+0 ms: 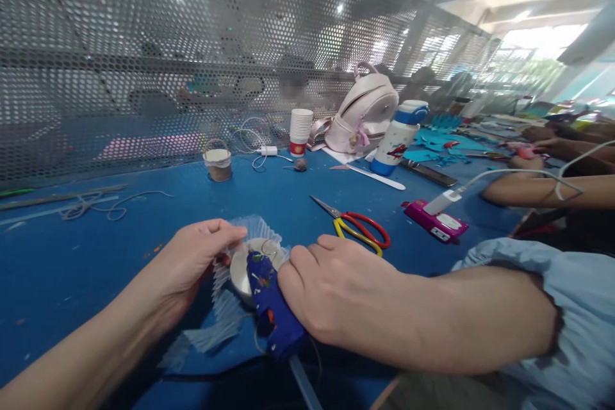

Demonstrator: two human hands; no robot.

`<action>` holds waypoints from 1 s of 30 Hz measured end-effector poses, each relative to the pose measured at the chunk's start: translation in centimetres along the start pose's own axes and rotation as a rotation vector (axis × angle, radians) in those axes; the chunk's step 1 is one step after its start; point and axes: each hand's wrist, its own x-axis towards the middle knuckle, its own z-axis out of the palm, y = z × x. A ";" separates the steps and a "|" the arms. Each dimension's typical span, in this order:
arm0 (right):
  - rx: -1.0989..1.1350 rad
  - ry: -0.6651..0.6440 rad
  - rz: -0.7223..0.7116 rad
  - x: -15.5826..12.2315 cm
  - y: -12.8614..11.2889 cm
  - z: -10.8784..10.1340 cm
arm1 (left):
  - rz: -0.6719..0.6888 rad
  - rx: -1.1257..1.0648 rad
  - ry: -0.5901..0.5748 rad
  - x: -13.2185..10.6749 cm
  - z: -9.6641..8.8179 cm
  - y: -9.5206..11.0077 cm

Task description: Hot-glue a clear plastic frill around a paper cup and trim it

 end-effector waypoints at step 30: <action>-0.037 -0.103 0.114 0.6 -2.1 -1.0 | -0.018 -0.010 -0.023 -0.1 -0.3 -0.6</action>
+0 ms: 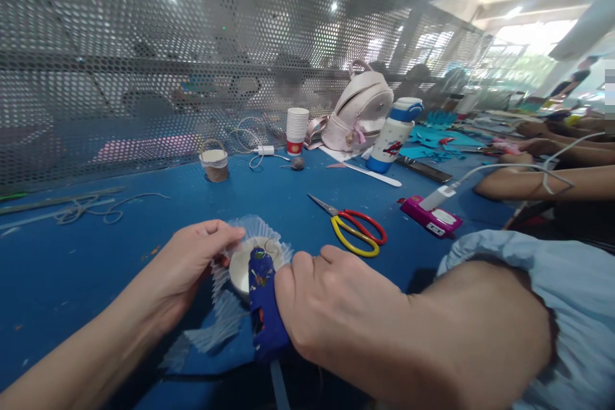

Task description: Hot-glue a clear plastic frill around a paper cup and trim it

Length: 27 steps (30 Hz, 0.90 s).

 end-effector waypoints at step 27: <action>-0.006 0.168 0.097 0.2 -1.1 0.3 | 0.000 -0.017 0.007 -0.2 0.4 0.4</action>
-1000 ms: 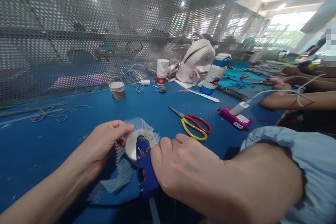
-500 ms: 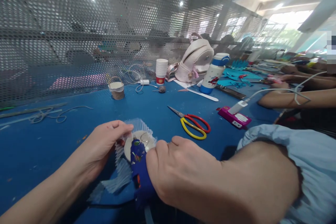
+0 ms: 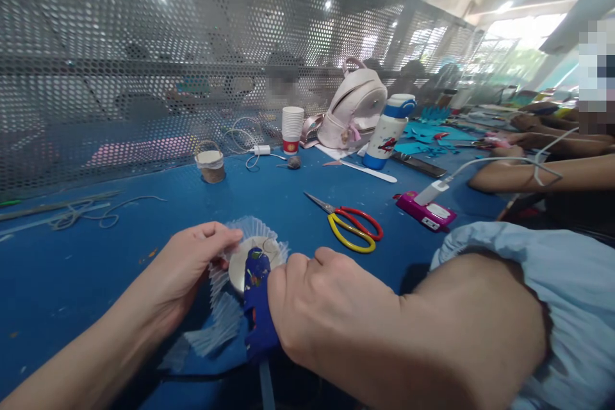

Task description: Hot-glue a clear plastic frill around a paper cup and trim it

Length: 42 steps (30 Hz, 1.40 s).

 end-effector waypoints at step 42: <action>0.132 -0.038 -0.124 -0.3 1.5 0.2 | 0.033 -0.015 -0.009 0.0 -0.1 -0.5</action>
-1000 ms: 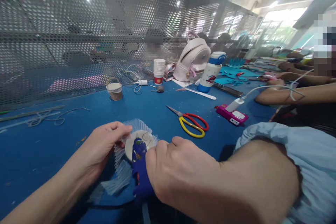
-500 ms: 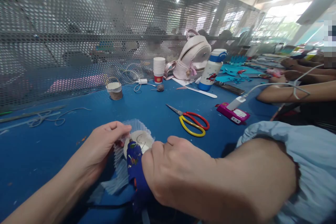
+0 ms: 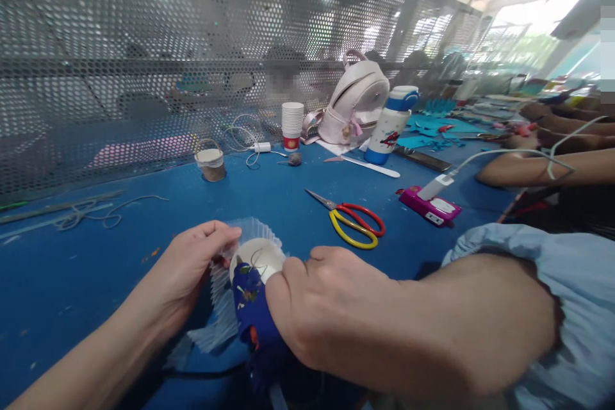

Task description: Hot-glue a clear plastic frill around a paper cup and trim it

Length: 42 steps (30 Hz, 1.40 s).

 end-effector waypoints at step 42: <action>0.970 0.119 0.887 -4.0 5.8 2.2 | 0.003 0.069 -0.013 -0.2 -0.3 -0.2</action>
